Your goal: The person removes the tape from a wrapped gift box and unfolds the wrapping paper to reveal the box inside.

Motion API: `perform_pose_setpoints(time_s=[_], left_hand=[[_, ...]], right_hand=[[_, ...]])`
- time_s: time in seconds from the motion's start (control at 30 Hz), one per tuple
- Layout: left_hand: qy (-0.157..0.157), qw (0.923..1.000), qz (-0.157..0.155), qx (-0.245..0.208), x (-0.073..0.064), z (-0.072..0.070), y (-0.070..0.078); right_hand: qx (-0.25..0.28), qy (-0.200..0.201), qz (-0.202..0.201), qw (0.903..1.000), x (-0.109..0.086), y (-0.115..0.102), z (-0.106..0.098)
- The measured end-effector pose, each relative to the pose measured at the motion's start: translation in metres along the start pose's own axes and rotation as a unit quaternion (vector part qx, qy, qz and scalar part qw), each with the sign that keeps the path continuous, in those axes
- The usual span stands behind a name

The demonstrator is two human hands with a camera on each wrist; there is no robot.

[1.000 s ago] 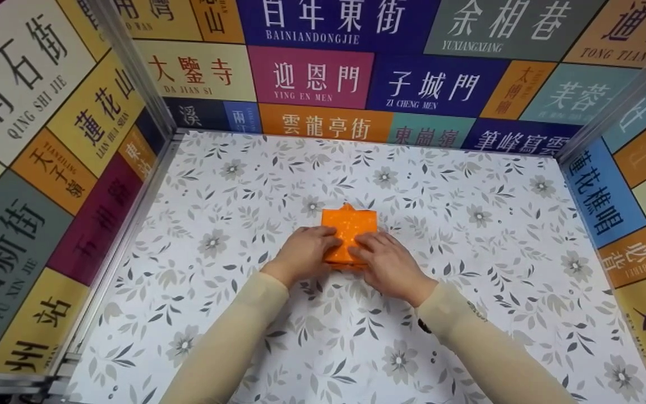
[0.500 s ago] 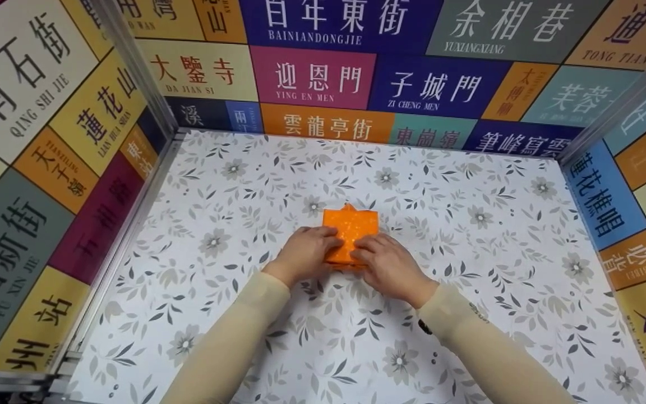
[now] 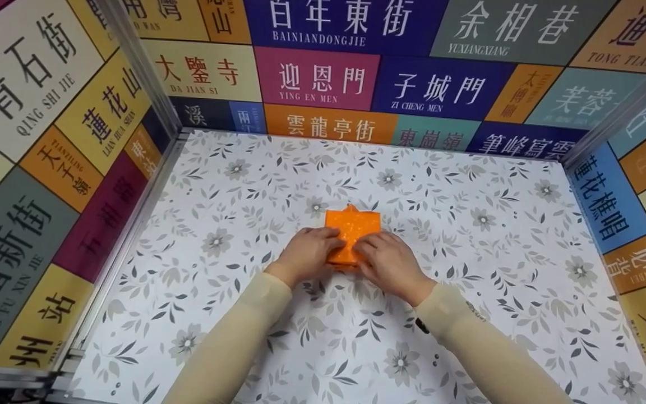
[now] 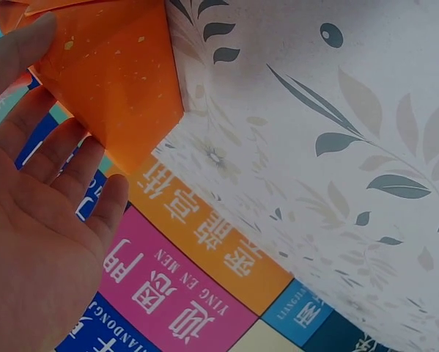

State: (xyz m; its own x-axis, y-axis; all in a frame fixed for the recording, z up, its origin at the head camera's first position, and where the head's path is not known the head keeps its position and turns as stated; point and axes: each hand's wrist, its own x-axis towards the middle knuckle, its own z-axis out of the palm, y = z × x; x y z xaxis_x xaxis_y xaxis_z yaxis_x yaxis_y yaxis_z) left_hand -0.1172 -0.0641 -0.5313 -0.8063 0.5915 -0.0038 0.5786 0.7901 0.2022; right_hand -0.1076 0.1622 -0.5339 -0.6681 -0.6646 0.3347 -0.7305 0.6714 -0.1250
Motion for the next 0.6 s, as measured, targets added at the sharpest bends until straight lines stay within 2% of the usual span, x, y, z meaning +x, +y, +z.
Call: perform_pose_setpoints(time_s=[0.2,0.4,0.6], left_hand=[[-0.004,1.0,0.004,0.003,0.0009,-0.0001,0.0003],[-0.001,1.0,0.003,0.002,-0.0001,0.001,-0.0002],[0.0,1.0,0.005,-0.003,-0.0011,0.0011,-0.001]], right_hand=[[-0.007,0.021,0.001,0.9998,-0.0004,0.0003,0.0063],[0.014,0.033,-0.009,0.9993,-0.0009,0.0002,0.0092],[0.017,0.027,0.016,0.9994,0.0029,-0.0019,0.0085]])
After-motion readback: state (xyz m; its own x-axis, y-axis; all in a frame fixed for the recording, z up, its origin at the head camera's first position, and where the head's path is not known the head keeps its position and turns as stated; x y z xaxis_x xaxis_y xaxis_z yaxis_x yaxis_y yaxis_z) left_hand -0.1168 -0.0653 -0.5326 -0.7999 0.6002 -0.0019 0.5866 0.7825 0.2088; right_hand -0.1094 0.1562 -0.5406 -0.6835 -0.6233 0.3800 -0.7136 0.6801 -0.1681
